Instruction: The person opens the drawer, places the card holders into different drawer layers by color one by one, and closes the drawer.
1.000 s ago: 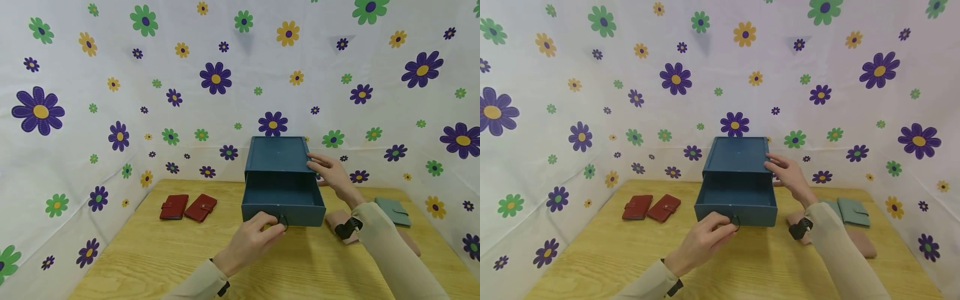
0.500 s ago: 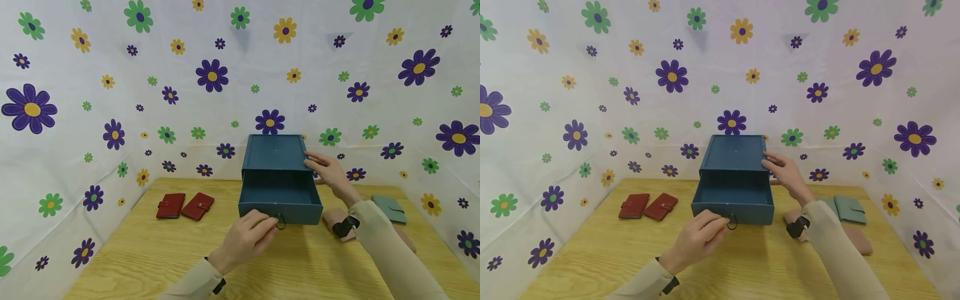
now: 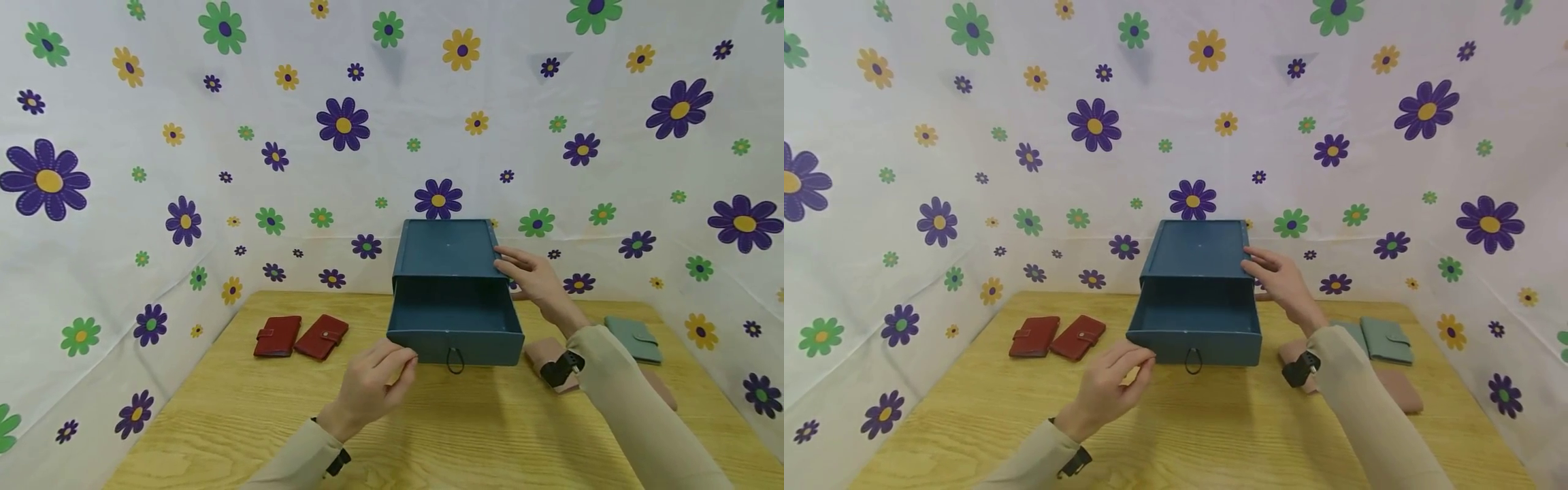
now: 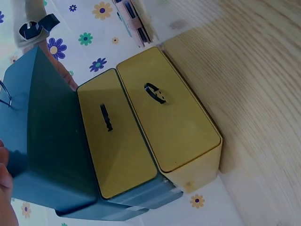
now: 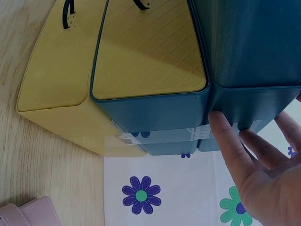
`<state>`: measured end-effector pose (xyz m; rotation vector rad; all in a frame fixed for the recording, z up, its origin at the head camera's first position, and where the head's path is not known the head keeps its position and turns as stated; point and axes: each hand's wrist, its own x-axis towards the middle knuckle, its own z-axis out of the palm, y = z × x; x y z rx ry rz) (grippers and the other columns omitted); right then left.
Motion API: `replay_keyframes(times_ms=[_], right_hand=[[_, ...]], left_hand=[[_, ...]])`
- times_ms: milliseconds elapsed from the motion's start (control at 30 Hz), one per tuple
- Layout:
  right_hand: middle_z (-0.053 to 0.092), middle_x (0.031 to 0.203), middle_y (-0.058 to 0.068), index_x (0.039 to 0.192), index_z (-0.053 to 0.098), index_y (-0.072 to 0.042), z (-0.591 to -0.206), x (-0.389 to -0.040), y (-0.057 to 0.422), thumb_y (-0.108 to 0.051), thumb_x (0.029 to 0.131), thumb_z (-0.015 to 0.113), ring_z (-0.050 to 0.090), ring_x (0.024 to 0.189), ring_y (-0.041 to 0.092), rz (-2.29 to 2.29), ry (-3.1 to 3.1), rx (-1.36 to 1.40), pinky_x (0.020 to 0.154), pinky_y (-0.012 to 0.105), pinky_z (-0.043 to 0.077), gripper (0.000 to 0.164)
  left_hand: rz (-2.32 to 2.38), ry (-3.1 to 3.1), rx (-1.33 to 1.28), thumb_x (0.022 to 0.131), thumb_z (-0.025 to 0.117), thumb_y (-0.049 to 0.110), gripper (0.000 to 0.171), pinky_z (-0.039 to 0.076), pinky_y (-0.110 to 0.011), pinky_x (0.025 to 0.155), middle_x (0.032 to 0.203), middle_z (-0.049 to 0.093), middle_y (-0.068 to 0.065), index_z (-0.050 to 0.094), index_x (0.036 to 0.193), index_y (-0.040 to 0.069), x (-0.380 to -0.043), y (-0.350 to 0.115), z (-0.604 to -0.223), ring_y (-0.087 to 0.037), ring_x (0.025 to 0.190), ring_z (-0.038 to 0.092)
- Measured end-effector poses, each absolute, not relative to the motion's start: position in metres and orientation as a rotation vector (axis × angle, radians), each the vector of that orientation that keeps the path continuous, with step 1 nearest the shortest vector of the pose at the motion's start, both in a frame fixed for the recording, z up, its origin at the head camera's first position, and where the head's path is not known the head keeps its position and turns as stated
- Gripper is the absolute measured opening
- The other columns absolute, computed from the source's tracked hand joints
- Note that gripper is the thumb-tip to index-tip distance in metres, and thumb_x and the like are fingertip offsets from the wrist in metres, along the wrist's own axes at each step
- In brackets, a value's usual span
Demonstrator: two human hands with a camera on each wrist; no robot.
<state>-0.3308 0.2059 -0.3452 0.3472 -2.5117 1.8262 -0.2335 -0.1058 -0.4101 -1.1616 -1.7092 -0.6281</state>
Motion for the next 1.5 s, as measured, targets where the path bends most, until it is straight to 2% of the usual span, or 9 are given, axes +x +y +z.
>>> replay_keyframes(times_ms=[267, 667, 933, 1133, 1333, 1500], right_hand=[[0.033, 0.157, 0.021, 0.152, 0.038, -0.017, -0.347, -0.332, 0.202, -0.041, 0.1, 0.054, 0.038, 0.139, 0.047, 1.842, -2.504, 0.363, 0.096, 0.064, 0.047, 0.06], [0.03, 0.158, 0.02, 0.153, 0.037, -0.017, -0.346, -0.33, 0.203, -0.041, 0.1, 0.054, 0.034, 0.141, 0.048, 1.843, -2.5, 0.357, 0.097, 0.066, 0.045, 0.061], [0.031, 0.158, 0.019, 0.153, 0.037, -0.019, -0.348, -0.33, 0.202, -0.043, 0.1, 0.053, 0.037, 0.14, 0.046, 1.838, -2.507, 0.348, 0.096, 0.064, 0.047, 0.06], [0.029, 0.159, 0.019, 0.154, 0.035, -0.019, -0.346, -0.329, 0.205, -0.041, 0.101, 0.052, 0.034, 0.141, 0.048, 1.841, -2.511, 0.333, 0.097, 0.065, 0.046, 0.059], [0.03, 0.159, 0.019, 0.153, 0.036, -0.019, -0.348, -0.331, 0.203, -0.044, 0.1, 0.053, 0.037, 0.139, 0.047, 1.833, -2.513, 0.331, 0.097, 0.064, 0.047, 0.061], [0.029, 0.159, 0.019, 0.153, 0.035, -0.019, -0.348, -0.329, 0.203, -0.043, 0.1, 0.052, 0.035, 0.14, 0.048, 1.826, -2.512, 0.336, 0.098, 0.065, 0.046, 0.061]], left_hand=[[-0.611, -1.682, -1.121, 0.097, 0.055, 0.017, 0.024, 0.051, -0.015, 0.055, 0.071, 0.061, 0.0, 0.065, 0.078, 0.008, -0.238, -0.123, -0.415, -0.009, 0.06, 0.054], [-0.597, -1.745, -1.016, 0.098, 0.053, 0.018, 0.028, 0.05, -0.018, 0.051, 0.065, 0.062, 0.001, 0.065, 0.074, 0.01, -0.261, -0.158, -0.429, -0.009, 0.055, 0.055], [-0.559, -2.015, -0.912, 0.09, 0.064, 0.011, 0.015, 0.038, -0.013, 0.047, 0.06, 0.057, 0.006, 0.065, 0.075, 0.013, -0.277, -0.195, -0.447, -0.004, 0.051, 0.045], [-0.463, -2.217, -0.819, 0.086, 0.071, 0.011, 0.026, 0.029, -0.014, 0.047, 0.055, 0.045, 0.013, 0.056, 0.067, 0.021, -0.289, -0.216, -0.455, 0.001, 0.049, 0.032], [-0.441, -2.387, -0.693, 0.087, 0.072, 0.013, 0.025, 0.024, -0.014, 0.044, 0.056, 0.054, 0.011, 0.06, 0.067, 0.02, -0.294, -0.237, -0.462, 0.002, 0.046, 0.029], [-0.441, -2.476, -0.622, 0.088, 0.073, 0.015, 0.03, 0.022, -0.017, 0.044, 0.05, 0.039, 0.012, 0.056, 0.064, 0.02, -0.3, -0.25, -0.461, -0.002, 0.045, 0.03]])
